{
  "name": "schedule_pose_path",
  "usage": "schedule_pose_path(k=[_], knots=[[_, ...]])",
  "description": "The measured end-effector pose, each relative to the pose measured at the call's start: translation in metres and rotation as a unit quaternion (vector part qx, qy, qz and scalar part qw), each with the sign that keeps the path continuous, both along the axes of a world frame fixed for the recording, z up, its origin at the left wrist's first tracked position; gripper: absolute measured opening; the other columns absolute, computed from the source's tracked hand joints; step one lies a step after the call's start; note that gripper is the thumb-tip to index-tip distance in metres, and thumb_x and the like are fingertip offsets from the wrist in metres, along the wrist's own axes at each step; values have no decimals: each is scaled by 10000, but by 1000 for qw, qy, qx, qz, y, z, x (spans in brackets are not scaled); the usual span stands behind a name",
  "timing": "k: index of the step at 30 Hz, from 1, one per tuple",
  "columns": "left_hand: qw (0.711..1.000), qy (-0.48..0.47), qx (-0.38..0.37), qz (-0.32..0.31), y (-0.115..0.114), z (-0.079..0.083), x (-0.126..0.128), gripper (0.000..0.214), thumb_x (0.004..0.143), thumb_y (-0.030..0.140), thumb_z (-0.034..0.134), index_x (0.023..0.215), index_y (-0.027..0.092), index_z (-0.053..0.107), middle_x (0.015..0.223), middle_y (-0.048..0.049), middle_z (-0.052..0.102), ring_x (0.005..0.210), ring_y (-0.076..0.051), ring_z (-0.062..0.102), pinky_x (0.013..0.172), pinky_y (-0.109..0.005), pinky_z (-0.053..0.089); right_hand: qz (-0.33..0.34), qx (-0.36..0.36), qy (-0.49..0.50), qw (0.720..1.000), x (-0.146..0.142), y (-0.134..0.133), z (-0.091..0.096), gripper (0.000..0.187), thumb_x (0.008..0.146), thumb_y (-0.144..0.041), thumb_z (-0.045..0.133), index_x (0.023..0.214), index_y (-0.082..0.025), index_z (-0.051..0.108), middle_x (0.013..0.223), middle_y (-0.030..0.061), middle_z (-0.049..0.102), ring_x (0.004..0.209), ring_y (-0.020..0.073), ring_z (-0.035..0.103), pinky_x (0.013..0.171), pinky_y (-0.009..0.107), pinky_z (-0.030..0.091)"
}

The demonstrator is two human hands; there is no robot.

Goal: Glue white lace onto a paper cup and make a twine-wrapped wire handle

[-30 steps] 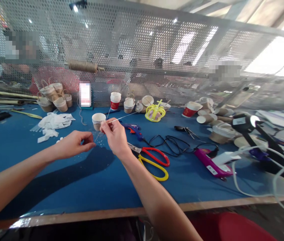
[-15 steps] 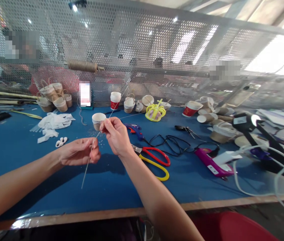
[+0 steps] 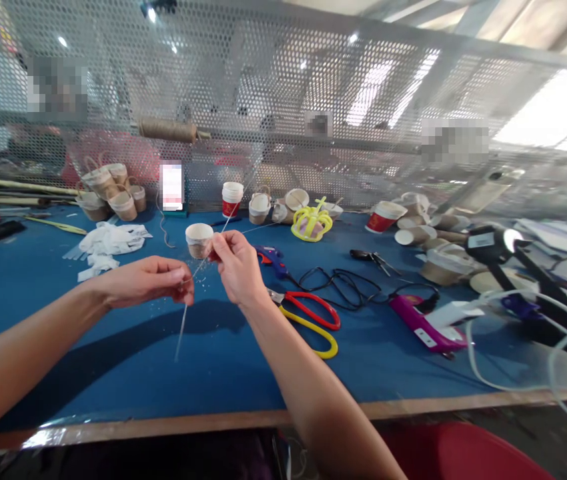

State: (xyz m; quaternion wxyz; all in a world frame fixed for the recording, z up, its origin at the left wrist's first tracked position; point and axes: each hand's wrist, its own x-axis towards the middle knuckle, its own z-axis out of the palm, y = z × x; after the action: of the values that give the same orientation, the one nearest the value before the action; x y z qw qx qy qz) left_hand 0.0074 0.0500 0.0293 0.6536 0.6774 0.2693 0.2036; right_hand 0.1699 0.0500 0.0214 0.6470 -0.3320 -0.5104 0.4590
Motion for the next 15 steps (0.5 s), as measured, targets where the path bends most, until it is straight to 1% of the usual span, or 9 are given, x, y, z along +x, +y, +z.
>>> schedule_pose_path(k=[1,3,5,8,10,11,13,14,15], knots=[[994,-61,-84,-34,2,-4,-1,324,734,470,594,743,148,563,744,-43,635,671,-125,540,652,-273,375,24,-9,29,999,0,0,1,242,706,-368,640,656,-195,478,599,-40,523,591,91,488,589,250,393],[971,-142,-181,-60,4,-13,1,315,675,430,682,759,148,570,727,-35,643,663,-113,552,641,-255,374,60,-23,60,996,1,0,3,254,685,-367,660,652,-195,477,604,-43,516,594,87,487,597,249,397],[955,-181,-225,-62,3,-22,5,321,632,403,730,747,153,565,693,-27,638,650,-113,554,626,-251,370,76,-32,66,994,0,0,3,251,688,-361,660,652,-197,473,610,-43,515,599,87,487,604,253,402],[949,-203,-230,-68,-2,-28,12,350,601,430,741,713,155,556,599,-1,587,600,-109,519,592,-249,354,86,-41,58,994,-1,-2,2,251,697,-362,652,654,-201,463,614,-42,518,598,90,486,613,261,408],[962,-187,-190,-62,-2,-26,13,350,618,450,714,672,157,530,558,19,540,569,-100,482,584,-251,343,84,-39,42,995,-1,-2,1,253,702,-369,645,662,-202,459,612,-42,519,597,92,489,616,264,410],[975,-154,-148,-53,-1,-23,12,334,642,443,691,653,159,515,551,24,526,557,-96,465,580,-251,336,72,-33,26,996,-1,-2,0,252,706,-370,641,662,-202,458,608,-42,519,594,93,490,613,265,408],[1000,-28,-7,-7,0,-15,8,265,691,380,641,635,163,500,546,31,506,533,-91,432,562,-249,316,20,-12,-29,999,0,-1,-2,235,721,-362,626,661,-200,467,597,-39,526,583,96,489,603,265,403],[994,56,90,27,0,-11,6,217,710,327,615,624,164,499,545,32,498,522,-92,418,549,-248,302,-14,2,-67,998,0,0,-3,220,731,-351,618,660,-197,478,593,-35,533,576,96,487,599,265,400],[969,136,192,79,-1,-6,4,181,707,273,602,606,167,496,532,36,474,510,-94,398,537,-251,286,-48,17,-104,993,1,0,-4,206,738,-338,612,658,-193,489,590,-31,541,568,96,484,595,266,398]])
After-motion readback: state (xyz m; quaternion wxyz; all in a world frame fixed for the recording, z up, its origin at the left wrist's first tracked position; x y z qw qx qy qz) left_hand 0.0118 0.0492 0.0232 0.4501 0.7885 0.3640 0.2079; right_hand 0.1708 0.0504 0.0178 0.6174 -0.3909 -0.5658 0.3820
